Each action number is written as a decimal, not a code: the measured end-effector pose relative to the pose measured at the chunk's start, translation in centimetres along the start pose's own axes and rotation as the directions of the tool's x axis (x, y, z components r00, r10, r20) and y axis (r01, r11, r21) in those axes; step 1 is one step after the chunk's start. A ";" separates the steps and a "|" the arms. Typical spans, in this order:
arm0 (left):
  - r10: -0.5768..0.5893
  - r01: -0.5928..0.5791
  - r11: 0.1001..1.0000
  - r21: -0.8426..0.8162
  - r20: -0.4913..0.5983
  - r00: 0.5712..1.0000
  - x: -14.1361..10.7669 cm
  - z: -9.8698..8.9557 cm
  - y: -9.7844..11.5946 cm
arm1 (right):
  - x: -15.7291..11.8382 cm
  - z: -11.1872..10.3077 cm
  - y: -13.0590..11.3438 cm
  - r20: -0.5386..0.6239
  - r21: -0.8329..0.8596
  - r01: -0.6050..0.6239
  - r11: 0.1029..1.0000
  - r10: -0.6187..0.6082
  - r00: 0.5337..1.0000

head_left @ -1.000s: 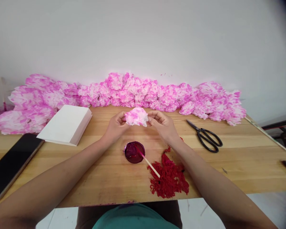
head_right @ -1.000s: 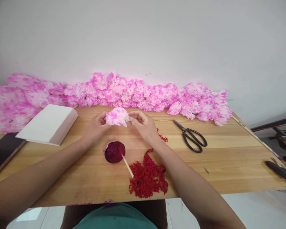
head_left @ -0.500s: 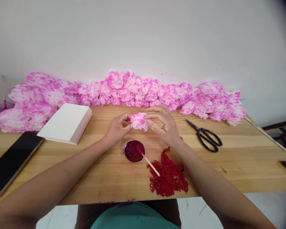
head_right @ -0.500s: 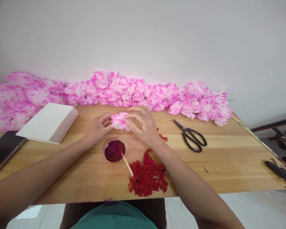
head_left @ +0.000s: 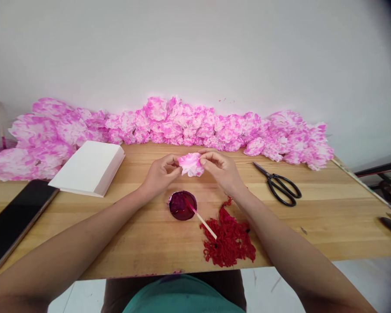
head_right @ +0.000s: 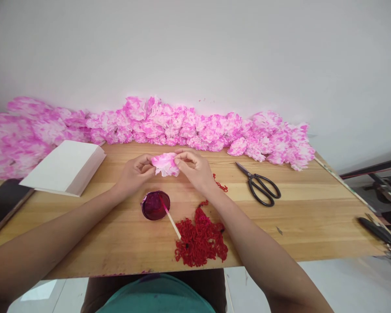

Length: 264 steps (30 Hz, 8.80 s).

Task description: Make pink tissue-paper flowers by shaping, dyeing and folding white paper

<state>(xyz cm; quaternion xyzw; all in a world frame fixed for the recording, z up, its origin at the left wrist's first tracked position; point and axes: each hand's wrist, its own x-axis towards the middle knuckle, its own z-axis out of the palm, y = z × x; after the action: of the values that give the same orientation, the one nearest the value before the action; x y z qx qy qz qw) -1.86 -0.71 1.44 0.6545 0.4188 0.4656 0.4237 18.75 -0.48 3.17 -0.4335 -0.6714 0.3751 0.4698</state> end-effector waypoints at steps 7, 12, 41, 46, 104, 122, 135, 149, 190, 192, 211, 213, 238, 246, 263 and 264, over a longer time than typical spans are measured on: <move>-0.118 0.137 0.918 -0.372 0.072 0.990 0.3 -0.4 0.4 | 0.6 -0.5 0.8 -0.032 0.150 -0.100 0.984 0.106 0.994; -0.147 0.169 0.899 -0.404 0.085 0.986 0.3 -0.2 0.4 | 0.1 0.1 0.7 0.191 0.032 -0.046 0.998 0.039 0.981; 0.008 -0.008 1.000 -0.004 0.068 0.998 -0.4 0.2 1.0 | -0.9 1.0 0.4 0.152 -0.464 0.247 0.851 -0.198 0.968; 0.005 -0.002 0.999 -0.041 0.073 0.997 -0.4 0.2 0.9 | -0.8 0.9 0.5 0.137 -0.431 0.250 0.867 -0.211 0.968; -0.107 0.128 0.957 -0.261 0.091 0.990 -0.1 0.2 -0.1 | -1.3 1.8 -0.5 0.020 -0.365 0.035 0.930 -0.029 0.999; 0.092 -0.092 0.991 0.100 0.008 0.996 0.0 -0.6 0.2 | -0.9 1.2 0.2 0.047 -0.255 0.010 0.967 0.002 0.999; 0.239 -0.227 0.915 0.333 0.006 0.971 -0.2 -0.7 -0.1 | -0.8 1.0 0.5 0.042 -0.247 0.076 0.966 -0.067 0.997; 0.282 -0.282 0.887 0.365 0.056 0.958 -0.4 -0.6 0.1 | -0.8 1.1 0.3 0.102 -0.319 0.120 0.940 -0.092 0.991; 0.194 -0.193 0.911 0.365 0.035 0.980 -1.1 0.0 1.6 | -1.8 1.7 -0.5 0.114 -0.492 0.346 0.799 -0.335 0.935; 0.189 -0.184 0.918 0.352 0.021 0.982 -1.0 0.2 1.4 | -1.9 1.8 -0.6 0.129 -0.507 0.375 0.776 -0.362 0.923; 0.073 -0.069 0.989 0.129 -0.023 0.997 -0.9 -0.3 1.3 | -1.5 1.8 -0.7 -0.067 -0.304 0.104 0.947 -0.130 0.989; 0.100 -0.098 0.984 0.151 -0.004 0.995 -0.9 -0.4 1.3 | -1.5 1.8 -0.8 -0.088 -0.306 0.107 0.946 -0.140 0.986; -0.052 0.082 0.989 -0.121 0.230 0.972 0.0 -0.1 -0.2 | -1.6 1.4 -1.1 0.030 -0.332 0.382 0.862 -0.395 0.918; -0.015 0.020 0.998 -0.052 0.087 0.996 0.1 -0.2 -0.6 | -1.3 0.8 -2.2 0.030 -0.452 0.537 0.712 -0.590 0.807; 0.009 -0.007 1.000 -0.018 0.118 0.993 -0.1 -0.1 -1.1 | -1.2 1.2 -1.0 0.153 -0.539 0.555 0.634 -0.574 0.804; 0.008 -0.002 0.999 -0.043 0.120 0.993 -0.1 -0.1 -1.1 | -1.2 1.2 -1.0 0.157 -0.536 0.559 0.633 -0.576 0.802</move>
<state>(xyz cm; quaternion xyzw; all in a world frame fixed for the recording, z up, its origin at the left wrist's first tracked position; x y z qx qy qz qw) -2.14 -0.46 0.40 0.6731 0.3809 0.4353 0.4608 17.57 -2.05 3.39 -0.3230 -0.8453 -0.0105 0.4254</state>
